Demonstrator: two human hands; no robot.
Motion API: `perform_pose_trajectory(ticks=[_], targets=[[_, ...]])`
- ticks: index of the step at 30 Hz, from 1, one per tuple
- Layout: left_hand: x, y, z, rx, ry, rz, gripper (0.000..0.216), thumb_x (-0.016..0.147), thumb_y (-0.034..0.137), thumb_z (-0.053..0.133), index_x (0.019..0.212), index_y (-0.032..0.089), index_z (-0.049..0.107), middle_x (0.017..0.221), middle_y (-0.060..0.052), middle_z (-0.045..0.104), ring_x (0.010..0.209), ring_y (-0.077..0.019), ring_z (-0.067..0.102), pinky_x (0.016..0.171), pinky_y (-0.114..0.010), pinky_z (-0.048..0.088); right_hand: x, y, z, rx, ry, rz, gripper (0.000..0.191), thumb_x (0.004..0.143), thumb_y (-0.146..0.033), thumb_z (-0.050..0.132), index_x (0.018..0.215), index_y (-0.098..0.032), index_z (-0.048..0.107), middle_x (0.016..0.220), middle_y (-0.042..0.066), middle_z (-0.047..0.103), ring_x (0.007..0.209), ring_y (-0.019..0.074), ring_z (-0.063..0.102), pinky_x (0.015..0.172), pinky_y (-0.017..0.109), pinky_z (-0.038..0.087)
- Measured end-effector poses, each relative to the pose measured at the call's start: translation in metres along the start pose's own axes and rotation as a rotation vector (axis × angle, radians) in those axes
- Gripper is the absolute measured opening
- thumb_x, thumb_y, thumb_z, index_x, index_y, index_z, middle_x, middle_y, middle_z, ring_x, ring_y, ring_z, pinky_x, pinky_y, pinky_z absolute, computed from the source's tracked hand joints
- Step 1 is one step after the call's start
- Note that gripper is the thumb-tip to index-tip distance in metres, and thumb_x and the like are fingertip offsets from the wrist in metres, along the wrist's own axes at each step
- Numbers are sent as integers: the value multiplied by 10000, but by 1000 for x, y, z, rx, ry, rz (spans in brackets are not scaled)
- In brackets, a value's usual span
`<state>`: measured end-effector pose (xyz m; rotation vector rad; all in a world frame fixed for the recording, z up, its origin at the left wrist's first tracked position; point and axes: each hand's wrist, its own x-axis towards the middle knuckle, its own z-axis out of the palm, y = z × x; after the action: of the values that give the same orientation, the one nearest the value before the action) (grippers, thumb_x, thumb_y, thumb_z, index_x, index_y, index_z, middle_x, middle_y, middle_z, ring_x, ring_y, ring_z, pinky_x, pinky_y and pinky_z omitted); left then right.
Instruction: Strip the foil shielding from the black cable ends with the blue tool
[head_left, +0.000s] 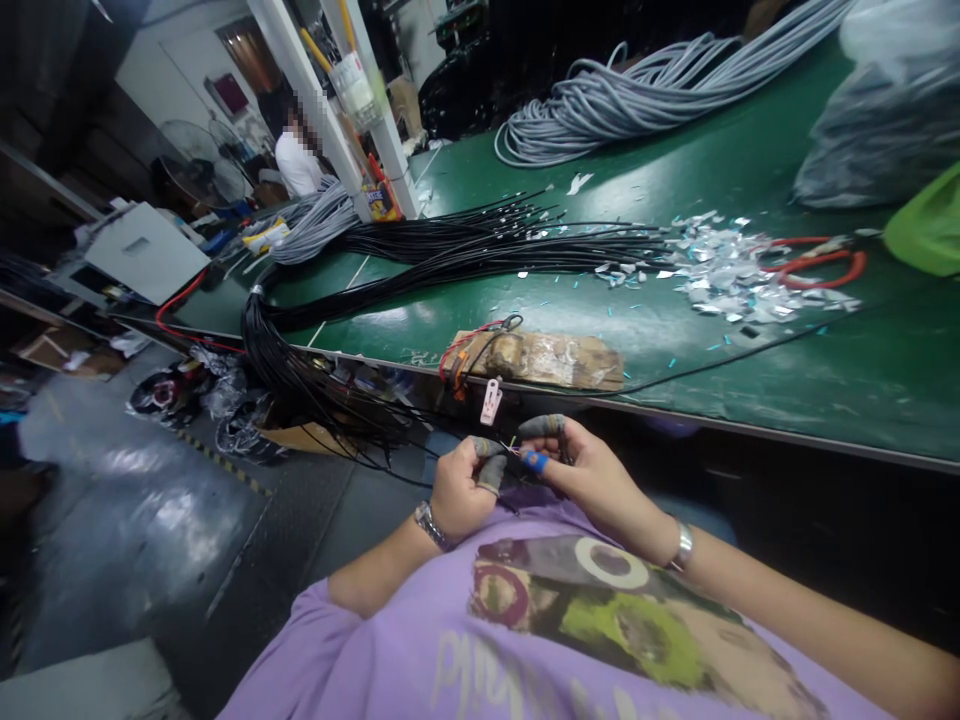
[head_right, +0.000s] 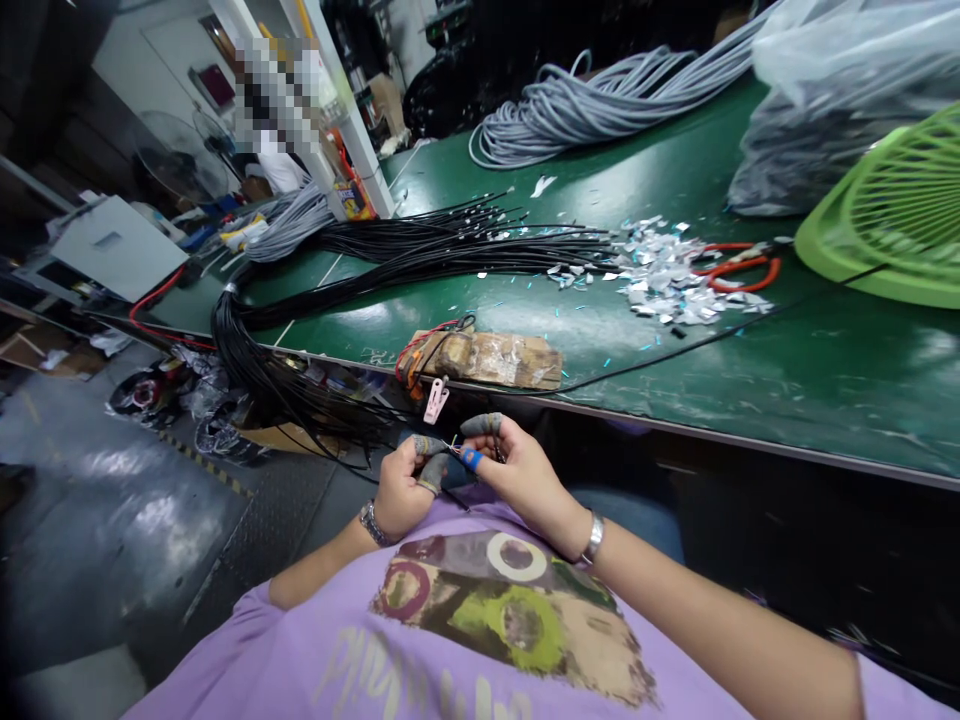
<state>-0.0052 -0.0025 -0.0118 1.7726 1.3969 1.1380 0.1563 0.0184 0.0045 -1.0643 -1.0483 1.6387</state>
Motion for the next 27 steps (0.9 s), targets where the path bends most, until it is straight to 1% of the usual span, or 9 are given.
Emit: perform_pose_trajectory(ticks=[3, 6, 9, 13, 15, 18, 22, 25, 27], targets=[[0, 0, 0, 34, 8, 12, 60, 781, 161, 554, 821, 174, 596, 718, -23, 672, 631, -117, 610, 603, -218, 488, 1, 2, 1, -14, -2, -20, 355, 596, -354, 767, 837, -200, 557, 722, -5, 622, 649, 128, 589, 611, 263, 522], [0, 1, 1, -17, 20, -34, 42, 771, 178, 567, 808, 173, 584, 719, -21, 664, 638, -115, 609, 608, -220, 490, 1, 5, 3, -71, -9, -59, 311, 610, -328, 734, 834, -206, 555, 730, 3, 632, 657, 138, 602, 642, 282, 533], [2, 4, 5, -196, -14, -189, 129, 753, 278, 611, 801, 169, 564, 668, -4, 630, 569, -100, 577, 529, -206, 467, 2, 7, 4, -167, 3, -124, 253, 637, -306, 682, 834, -213, 555, 731, 7, 638, 649, 147, 612, 644, 293, 539], [6, 10, 7, -422, -99, -443, 359, 689, 479, 663, 811, 164, 542, 539, 48, 539, 382, -55, 428, 362, -174, 328, 1, 7, 4, -267, 12, -195, 204, 667, -272, 633, 845, -217, 550, 737, 10, 645, 640, 154, 619, 623, 294, 539], [7, 12, 6, -458, -114, -488, 409, 659, 520, 676, 798, 161, 536, 514, 57, 524, 348, -44, 389, 346, -174, 295, 1, 7, 3, -290, 7, -216, 195, 680, -270, 629, 852, -215, 555, 748, 16, 649, 651, 157, 619, 626, 294, 536], [8, 11, 5, -474, -117, -502, 404, 654, 523, 676, 749, 163, 518, 505, 52, 528, 346, -46, 408, 356, -176, 299, 0, 6, 0, -306, 10, -227, 186, 691, -273, 630, 855, -212, 568, 730, 11, 640, 640, 153, 599, 615, 290, 522], [7, 11, 4, -506, -112, -512, 388, 653, 497, 681, 742, 167, 499, 526, 45, 550, 356, -54, 444, 367, -176, 306, -2, 6, -4, -230, 24, -133, 179, 677, -271, 628, 833, -204, 571, 693, -8, 600, 605, 130, 543, 555, 258, 466], [7, 11, 4, -542, -109, -536, 401, 633, 489, 695, 763, 170, 491, 537, 47, 556, 358, -58, 456, 364, -175, 294, -3, 4, -4, -88, -3, 20, 254, 697, -344, 635, 883, -194, 550, 678, -21, 575, 509, 94, 453, 439, 222, 351], [7, 11, 4, -556, -110, -549, 409, 621, 488, 702, 761, 172, 484, 537, 49, 556, 358, -58, 458, 361, -173, 287, -4, 3, -2, -13, -11, 85, 319, 689, -389, 658, 905, -186, 539, 637, -43, 541, 455, 70, 381, 402, 211, 275]])
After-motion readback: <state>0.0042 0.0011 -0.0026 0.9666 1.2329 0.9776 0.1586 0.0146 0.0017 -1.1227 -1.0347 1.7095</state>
